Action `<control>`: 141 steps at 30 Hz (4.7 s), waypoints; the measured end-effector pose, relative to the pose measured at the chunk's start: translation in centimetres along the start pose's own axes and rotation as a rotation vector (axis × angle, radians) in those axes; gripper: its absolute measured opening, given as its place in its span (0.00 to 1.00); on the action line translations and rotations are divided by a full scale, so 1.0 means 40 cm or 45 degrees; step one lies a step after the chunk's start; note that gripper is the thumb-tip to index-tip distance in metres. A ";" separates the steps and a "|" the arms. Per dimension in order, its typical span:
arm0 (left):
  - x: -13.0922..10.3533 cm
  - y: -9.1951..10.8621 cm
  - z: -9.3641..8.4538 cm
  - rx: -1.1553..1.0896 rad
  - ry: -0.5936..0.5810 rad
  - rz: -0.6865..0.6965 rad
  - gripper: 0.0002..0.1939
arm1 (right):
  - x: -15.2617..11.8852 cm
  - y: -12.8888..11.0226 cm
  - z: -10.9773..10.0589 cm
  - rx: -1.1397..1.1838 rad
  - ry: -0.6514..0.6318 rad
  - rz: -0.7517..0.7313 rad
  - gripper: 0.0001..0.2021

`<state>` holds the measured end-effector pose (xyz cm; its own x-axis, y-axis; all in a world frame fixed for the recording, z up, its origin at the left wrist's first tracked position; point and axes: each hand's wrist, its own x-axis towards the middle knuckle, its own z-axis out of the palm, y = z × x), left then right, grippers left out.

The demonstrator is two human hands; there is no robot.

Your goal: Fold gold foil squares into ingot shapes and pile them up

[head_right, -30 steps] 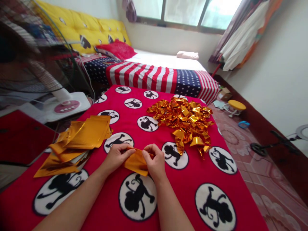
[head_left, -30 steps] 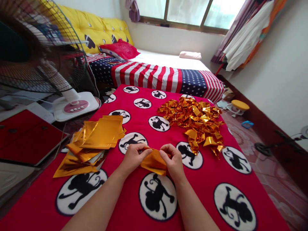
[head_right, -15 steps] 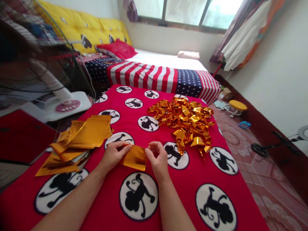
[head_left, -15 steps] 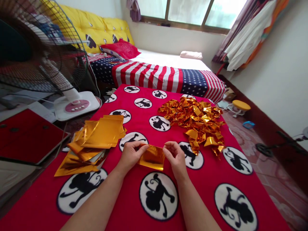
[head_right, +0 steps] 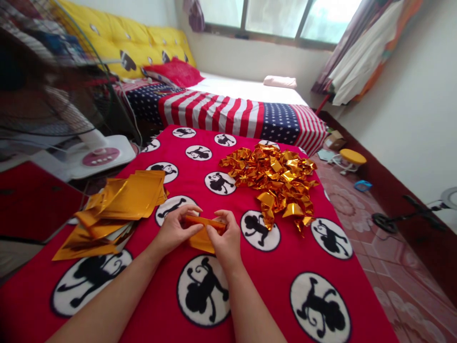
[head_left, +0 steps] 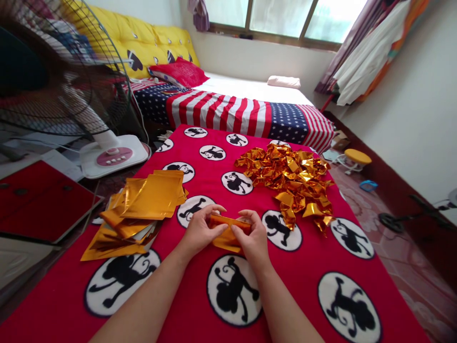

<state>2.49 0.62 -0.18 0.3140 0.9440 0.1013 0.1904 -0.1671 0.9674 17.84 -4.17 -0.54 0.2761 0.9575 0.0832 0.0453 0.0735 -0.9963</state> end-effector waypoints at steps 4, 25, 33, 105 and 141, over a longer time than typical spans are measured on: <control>-0.004 0.010 0.003 0.061 -0.064 0.030 0.22 | -0.005 0.008 0.003 -0.070 -0.050 -0.040 0.15; 0.008 -0.017 -0.022 -0.030 0.072 -0.124 0.22 | 0.008 0.008 -0.038 0.037 -0.023 0.092 0.17; 0.004 -0.015 -0.023 -0.064 0.039 -0.123 0.21 | 0.005 0.002 -0.032 -0.213 -0.015 -0.036 0.12; 0.007 -0.015 -0.024 -0.131 -0.198 -0.059 0.21 | 0.005 0.010 -0.033 0.180 -0.197 0.072 0.14; 0.017 -0.022 -0.022 -0.274 -0.007 -0.143 0.12 | 0.015 0.013 -0.041 0.181 0.102 0.012 0.14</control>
<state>1.73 1.68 -0.77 0.3071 0.9516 -0.0105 0.0224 0.0039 0.9997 19.62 -4.03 -0.96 0.3515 0.9336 0.0697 -0.0926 0.1088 -0.9897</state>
